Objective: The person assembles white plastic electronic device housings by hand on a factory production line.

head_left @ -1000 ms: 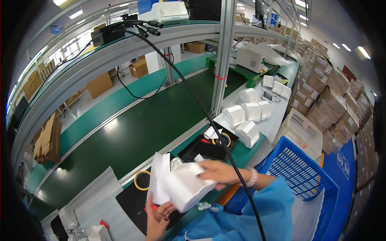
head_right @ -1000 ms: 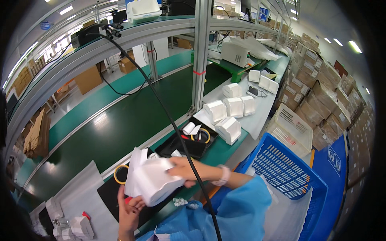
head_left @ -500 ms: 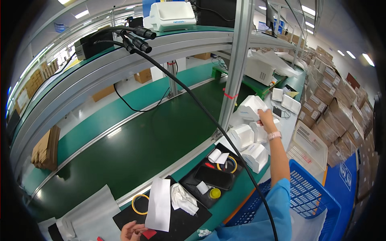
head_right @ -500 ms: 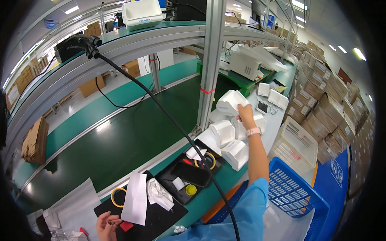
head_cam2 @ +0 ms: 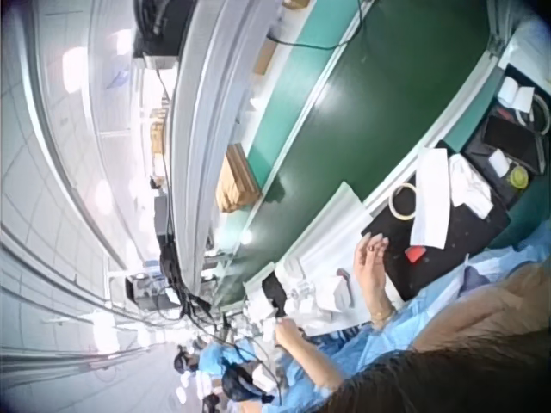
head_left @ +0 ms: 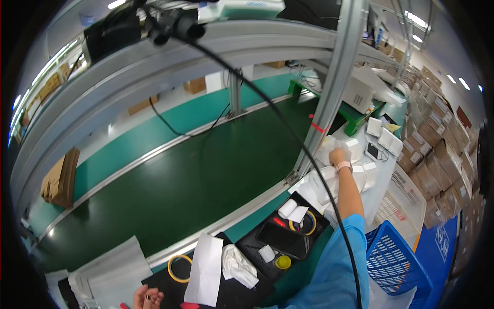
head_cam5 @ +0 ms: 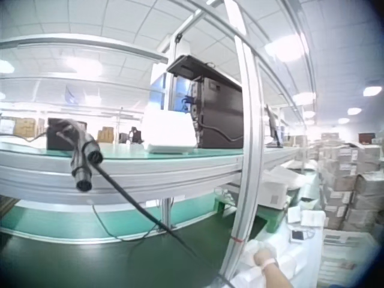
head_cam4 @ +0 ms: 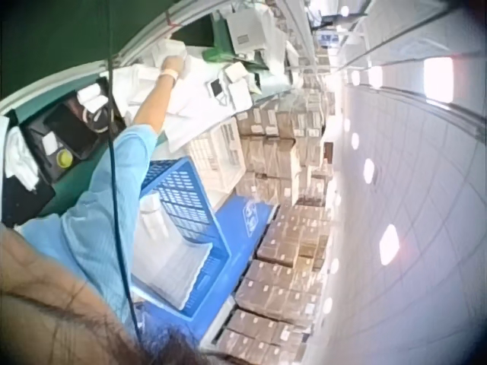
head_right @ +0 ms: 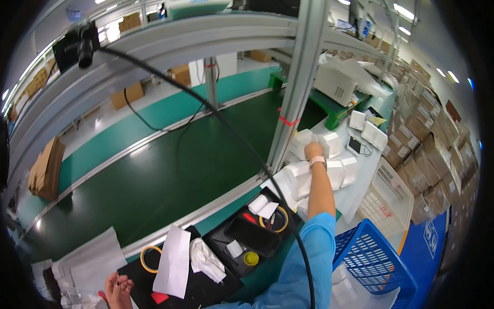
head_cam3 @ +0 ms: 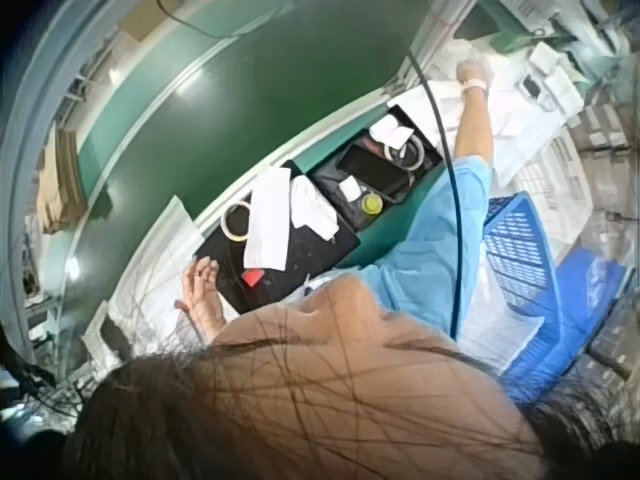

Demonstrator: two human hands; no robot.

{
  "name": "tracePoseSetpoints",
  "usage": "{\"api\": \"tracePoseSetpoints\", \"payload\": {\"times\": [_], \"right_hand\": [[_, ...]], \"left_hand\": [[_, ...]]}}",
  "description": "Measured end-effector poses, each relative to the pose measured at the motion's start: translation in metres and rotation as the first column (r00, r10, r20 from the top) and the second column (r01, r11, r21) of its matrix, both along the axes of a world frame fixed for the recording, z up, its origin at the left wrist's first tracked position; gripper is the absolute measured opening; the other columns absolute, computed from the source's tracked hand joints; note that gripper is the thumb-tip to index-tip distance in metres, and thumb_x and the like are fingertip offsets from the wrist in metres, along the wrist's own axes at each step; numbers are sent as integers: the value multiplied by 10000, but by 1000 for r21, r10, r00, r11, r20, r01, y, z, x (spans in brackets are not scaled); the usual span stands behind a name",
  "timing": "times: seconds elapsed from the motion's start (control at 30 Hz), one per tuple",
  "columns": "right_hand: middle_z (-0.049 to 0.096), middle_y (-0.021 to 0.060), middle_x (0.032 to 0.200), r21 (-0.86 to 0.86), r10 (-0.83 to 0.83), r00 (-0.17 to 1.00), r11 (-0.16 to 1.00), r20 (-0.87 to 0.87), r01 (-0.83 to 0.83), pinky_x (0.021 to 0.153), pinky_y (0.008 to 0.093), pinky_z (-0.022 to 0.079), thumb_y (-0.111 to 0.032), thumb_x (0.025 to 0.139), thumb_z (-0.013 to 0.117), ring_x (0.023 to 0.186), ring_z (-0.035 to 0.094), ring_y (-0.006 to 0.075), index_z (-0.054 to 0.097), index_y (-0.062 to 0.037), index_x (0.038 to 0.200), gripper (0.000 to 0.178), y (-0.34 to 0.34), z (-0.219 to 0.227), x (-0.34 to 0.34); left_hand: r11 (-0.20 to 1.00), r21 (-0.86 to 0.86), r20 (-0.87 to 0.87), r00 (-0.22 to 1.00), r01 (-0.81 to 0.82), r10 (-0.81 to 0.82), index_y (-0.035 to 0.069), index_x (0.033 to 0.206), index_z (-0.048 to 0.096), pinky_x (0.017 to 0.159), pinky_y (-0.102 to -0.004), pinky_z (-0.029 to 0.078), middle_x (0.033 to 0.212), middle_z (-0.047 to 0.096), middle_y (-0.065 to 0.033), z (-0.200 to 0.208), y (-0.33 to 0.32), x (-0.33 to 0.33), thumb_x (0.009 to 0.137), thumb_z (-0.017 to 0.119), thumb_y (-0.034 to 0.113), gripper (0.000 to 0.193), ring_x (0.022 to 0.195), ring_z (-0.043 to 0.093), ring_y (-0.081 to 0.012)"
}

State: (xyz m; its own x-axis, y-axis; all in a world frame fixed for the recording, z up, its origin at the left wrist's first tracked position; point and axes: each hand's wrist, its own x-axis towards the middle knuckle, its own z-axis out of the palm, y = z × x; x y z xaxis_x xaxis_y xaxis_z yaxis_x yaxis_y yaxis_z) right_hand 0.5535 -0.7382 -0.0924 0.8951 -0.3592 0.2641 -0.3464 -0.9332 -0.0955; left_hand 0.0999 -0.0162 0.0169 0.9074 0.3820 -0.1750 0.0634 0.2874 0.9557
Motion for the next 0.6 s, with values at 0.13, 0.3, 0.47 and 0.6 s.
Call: {"api": "tracePoseSetpoints", "payload": {"times": [0.13,0.3,0.47,0.6], "right_hand": [[631,116,715,-549,213,965,830,153,-96,591,413,493,-223,827,523,664,618,274,640,-111,718,195,5,-16,18],[631,223,839,-285,423,900,880,104,-380,670,448,487,-205,890,499,755,613,378,610,14,878,246,-26,48,-21],[533,276,1229,-104,276,948,950,-156,-294,991,403,385,-219,920,486,1168,493,396,518,85,1203,417,44,115,-68],[689,148,934,-421,366,918,816,-156,-397,609,378,514,-318,936,527,747,666,243,607,0,1136,384,165,169,-179]], "left_hand": [[995,35,144,986,-90,84,-18,1196,486,905,-457,494,1028,597,-163,8,-2,-18,870,611,145,385,1051,592,-291],[937,256,96,971,-237,219,-32,1154,536,902,-400,487,1046,626,-145,8,24,-41,896,544,45,269,1000,611,-254],[539,626,181,777,-564,603,-29,1093,583,827,-290,485,1024,636,-93,-13,63,-111,846,571,-8,248,938,611,-161],[83,806,297,521,-586,800,-12,1082,598,800,-351,479,1003,618,-148,-38,99,-178,802,606,45,286,896,606,-255]]}}
